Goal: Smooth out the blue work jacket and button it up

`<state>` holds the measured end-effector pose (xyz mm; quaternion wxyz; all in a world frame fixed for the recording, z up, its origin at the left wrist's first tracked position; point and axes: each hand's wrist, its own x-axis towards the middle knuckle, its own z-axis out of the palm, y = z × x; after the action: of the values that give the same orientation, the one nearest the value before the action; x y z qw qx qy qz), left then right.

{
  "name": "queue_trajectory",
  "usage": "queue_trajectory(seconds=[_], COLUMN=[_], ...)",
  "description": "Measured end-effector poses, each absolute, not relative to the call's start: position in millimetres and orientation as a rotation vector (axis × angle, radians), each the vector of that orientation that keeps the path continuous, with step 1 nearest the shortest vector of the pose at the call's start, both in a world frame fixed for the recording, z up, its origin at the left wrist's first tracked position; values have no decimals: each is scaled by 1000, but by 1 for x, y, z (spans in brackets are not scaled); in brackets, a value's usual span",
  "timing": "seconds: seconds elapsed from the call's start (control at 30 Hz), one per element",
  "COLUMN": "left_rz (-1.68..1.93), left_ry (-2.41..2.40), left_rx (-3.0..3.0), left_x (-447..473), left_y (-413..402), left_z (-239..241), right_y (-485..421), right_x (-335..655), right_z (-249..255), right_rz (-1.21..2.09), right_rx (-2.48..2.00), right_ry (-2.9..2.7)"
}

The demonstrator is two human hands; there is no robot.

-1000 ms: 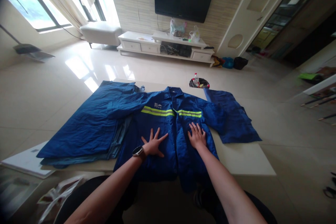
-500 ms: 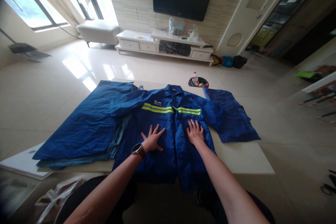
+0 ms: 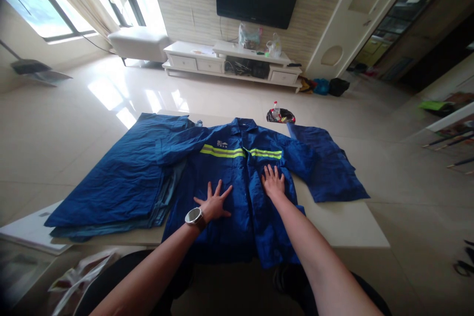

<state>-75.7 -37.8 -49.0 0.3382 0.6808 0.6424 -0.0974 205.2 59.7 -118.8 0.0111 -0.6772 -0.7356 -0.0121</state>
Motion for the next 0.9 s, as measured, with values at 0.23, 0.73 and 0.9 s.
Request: queue_trajectory(seconds=[0.23,0.73,0.9], left_rz=[-220,8,47], left_ry=[1689,1873,1924], left_rx=[1726,1829,1859], left_x=[-83,-80,-71], left_y=[-19,-9,-19], left_z=[-60,-60,-52], right_y=[43,-91,-77], right_x=[209,236,227], right_z=[-93,-104,-107], right_rz=[92,503,388], right_rx=[-2077,-2287,-2299], right_ry=[-2345,-2388,-2414])
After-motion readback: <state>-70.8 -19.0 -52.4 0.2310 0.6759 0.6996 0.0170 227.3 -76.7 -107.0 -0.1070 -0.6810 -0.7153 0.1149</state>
